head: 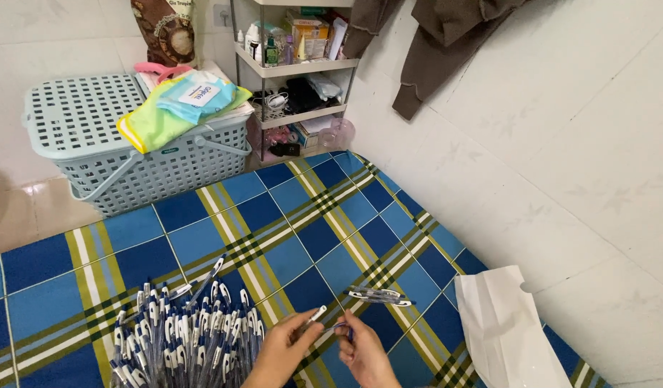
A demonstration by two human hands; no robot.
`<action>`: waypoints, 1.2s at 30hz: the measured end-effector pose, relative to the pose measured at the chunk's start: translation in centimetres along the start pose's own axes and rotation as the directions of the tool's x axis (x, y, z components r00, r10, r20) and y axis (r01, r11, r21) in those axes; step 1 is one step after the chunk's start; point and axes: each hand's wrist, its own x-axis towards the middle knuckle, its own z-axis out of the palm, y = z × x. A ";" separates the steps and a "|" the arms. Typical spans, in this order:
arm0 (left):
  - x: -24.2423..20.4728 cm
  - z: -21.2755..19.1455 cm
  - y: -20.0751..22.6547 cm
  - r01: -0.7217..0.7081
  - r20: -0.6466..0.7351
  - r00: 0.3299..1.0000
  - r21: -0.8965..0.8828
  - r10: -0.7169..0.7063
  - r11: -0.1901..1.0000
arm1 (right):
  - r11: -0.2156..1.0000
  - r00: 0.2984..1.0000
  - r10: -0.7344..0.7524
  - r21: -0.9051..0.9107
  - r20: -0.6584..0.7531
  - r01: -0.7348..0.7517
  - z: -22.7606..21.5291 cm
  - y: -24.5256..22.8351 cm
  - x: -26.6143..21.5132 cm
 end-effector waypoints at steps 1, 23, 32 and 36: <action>-0.3 -0.1 0.2 0.001 0.001 1.000 0.000 -0.001 1.000 | 1.000 1.000 0.001 0.001 -0.001 -0.001 -0.3 -0.1 0.1; 1.9 0.5 -3.4 -0.219 0.013 0.973 0.357 0.230 0.908 | 0.798 0.854 -0.521 -0.357 -0.004 0.485 0.7 -1.3 -2.5; 2.8 1.5 -4.7 -0.182 0.014 0.983 0.235 0.184 0.955 | 0.837 0.907 -0.401 -0.353 0.127 0.419 1.2 -1.8 -2.9; 3.1 1.6 -5.0 -0.184 0.060 0.983 0.209 0.175 0.961 | 0.839 0.884 -0.458 -0.282 0.097 0.466 2.6 -3.0 -6.5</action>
